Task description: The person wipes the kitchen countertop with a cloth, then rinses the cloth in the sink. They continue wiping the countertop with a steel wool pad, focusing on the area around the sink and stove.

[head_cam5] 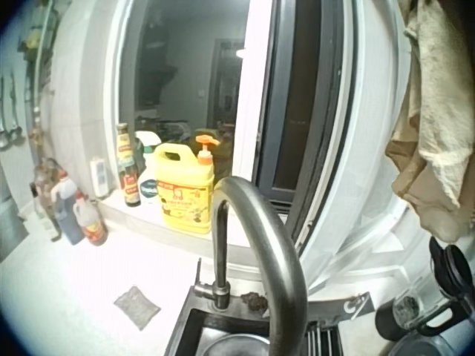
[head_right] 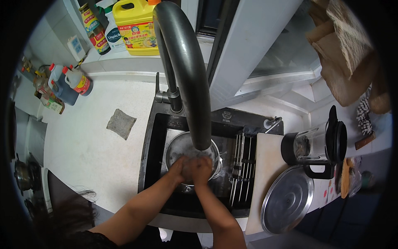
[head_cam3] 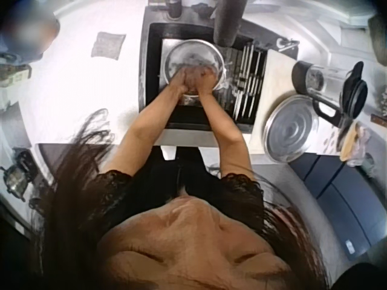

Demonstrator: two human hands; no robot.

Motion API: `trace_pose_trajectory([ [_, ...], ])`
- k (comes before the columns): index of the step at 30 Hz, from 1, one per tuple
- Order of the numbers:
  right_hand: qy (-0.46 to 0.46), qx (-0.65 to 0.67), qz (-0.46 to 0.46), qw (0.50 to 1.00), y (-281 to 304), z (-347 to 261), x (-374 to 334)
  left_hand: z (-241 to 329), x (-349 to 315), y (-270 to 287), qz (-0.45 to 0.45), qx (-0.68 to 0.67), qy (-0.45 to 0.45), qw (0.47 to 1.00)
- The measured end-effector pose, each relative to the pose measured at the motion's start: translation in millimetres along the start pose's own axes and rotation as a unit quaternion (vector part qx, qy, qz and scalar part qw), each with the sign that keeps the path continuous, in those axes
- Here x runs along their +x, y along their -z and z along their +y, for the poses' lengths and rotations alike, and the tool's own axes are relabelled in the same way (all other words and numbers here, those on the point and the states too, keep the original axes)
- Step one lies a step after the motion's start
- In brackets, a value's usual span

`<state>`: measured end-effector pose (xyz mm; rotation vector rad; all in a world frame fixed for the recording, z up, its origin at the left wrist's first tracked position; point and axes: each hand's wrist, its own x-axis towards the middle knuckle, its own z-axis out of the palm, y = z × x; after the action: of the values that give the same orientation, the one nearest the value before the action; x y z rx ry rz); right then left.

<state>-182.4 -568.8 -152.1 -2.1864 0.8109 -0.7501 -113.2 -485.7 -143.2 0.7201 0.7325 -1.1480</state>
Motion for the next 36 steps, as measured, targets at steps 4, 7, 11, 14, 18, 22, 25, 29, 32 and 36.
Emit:
trace_pose_trajectory([
  [4, 0.162, 0.095, -0.034, 0.982, -1.5, -45.8, -25.3, 17.2, 9.9, 28.1, -0.229, -0.122, 0.054, 0.964],
  [7, 0.171, 0.026, -0.091, 0.981, -2.8, -41.2, -24.2, 3.8, -20.6, 1.7, -0.072, -0.003, -0.014, 0.997],
  [11, 0.036, -0.038, -0.055, 0.997, -12.1, -8.6, -3.6, -4.5, 4.5, 12.3, -0.019, 0.062, -0.012, 0.998],
  [14, 0.107, 0.022, -0.053, 0.993, -16.7, -20.8, -13.3, 15.3, 21.3, 38.9, -0.149, -0.020, 0.070, 0.986],
  [18, 0.150, -0.003, -0.103, 0.983, -29.7, 18.8, -18.5, -2.1, 39.6, 51.0, -0.082, -0.105, 0.045, 0.990],
  [22, 0.051, -0.119, -0.119, 0.984, -5.9, 32.6, 23.0, 10.0, 12.6, 22.6, 0.056, 0.068, -0.105, 0.991],
  [25, 0.140, -0.282, -0.099, 0.944, -11.3, 54.2, 17.1, 21.0, 10.0, 25.2, 0.112, 0.189, -0.175, 0.960],
  [29, 0.177, -0.398, -0.185, 0.881, -33.1, 79.9, -30.1, 16.2, 31.6, 37.0, 0.158, 0.252, -0.043, 0.954],
  [32, 0.006, -0.326, -0.392, 0.860, -47.0, 69.8, -15.4, 18.3, 20.4, 19.6, 0.123, 0.219, 0.049, 0.967],
  [36, 0.119, -0.073, -0.328, 0.934, 0.7, 8.3, 6.7, 21.8, 32.7, 33.0, -0.023, 0.017, 0.070, 0.997],
])
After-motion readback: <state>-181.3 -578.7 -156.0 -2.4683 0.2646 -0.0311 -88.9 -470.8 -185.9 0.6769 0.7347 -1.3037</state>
